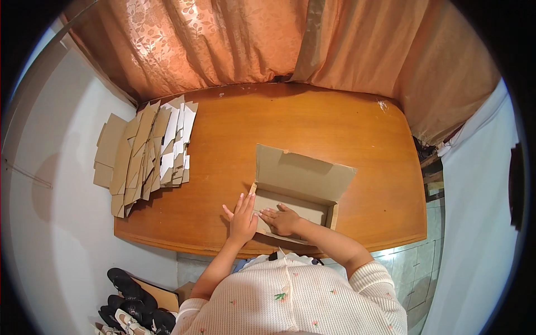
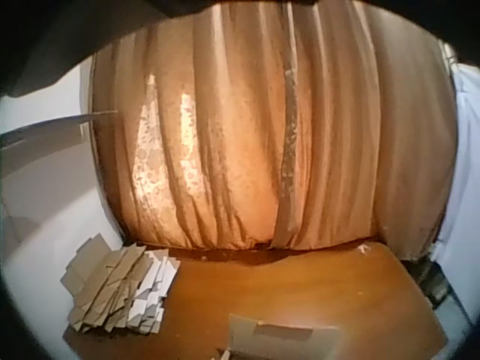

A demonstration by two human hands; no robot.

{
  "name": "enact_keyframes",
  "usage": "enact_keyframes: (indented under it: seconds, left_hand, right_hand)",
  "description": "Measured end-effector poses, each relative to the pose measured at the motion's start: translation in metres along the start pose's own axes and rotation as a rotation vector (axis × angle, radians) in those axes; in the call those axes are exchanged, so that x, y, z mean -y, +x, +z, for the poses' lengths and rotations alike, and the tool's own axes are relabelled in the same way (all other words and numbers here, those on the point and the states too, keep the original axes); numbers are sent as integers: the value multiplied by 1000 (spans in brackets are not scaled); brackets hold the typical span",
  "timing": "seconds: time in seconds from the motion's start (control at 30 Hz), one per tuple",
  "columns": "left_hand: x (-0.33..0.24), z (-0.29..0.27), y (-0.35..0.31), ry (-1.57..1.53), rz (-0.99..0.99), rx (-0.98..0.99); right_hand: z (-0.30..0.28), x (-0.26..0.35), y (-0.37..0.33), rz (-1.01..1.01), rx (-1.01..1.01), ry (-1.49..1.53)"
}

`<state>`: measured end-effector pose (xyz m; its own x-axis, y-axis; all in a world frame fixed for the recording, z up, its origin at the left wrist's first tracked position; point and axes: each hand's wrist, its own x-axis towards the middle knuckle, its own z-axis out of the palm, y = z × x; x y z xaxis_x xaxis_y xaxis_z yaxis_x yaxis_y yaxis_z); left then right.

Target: The person assembles flat cardboard pieces into small rectangular boxes on a wooden table. They fold the flaps and press the edges to form the structure, then place the finished boxes onto a shelf. The process is repeated for multiple units.

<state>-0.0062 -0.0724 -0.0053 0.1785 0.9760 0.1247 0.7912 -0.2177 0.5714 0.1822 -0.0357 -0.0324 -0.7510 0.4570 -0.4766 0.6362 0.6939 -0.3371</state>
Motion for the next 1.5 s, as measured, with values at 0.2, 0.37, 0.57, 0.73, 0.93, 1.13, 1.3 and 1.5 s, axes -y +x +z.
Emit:
enact_keyframes:
  seconds: [0.2, 0.37, 0.57, 0.73, 0.93, 1.13, 1.3, 1.5]
  left_hand:
    - [0, 0, 2, -18, -4, 17]
    - [0, 2, 2, -7, -24, 32]
    - [-13, 1, -12, 70, -50, 61]
    - [-49, -22, -7, 211, 152, 221]
    - [-67, -3, 31, 125, 587, 520]
    - [-77, 51, 56, 283, 736, 885]
    - [-77, 100, 65, 339, 904, 914]
    - [-71, 126, 64, 380, 995, 971]
  right_hand:
    - [1, 2, -11, 95, 44, 104]
    - [-24, 5, -28, 245, 147, 135]
    - [-43, 15, -99, 289, -438, 425]
    - [-13, 12, -161, 548, -1039, 505]
    - [53, 25, -182, 716, -1259, 512]
    - [67, 42, -170, 717, -1252, 705]
    - [74, 45, -160, 753, -1271, 793]
    - [72, 56, -168, 803, -1261, 778]
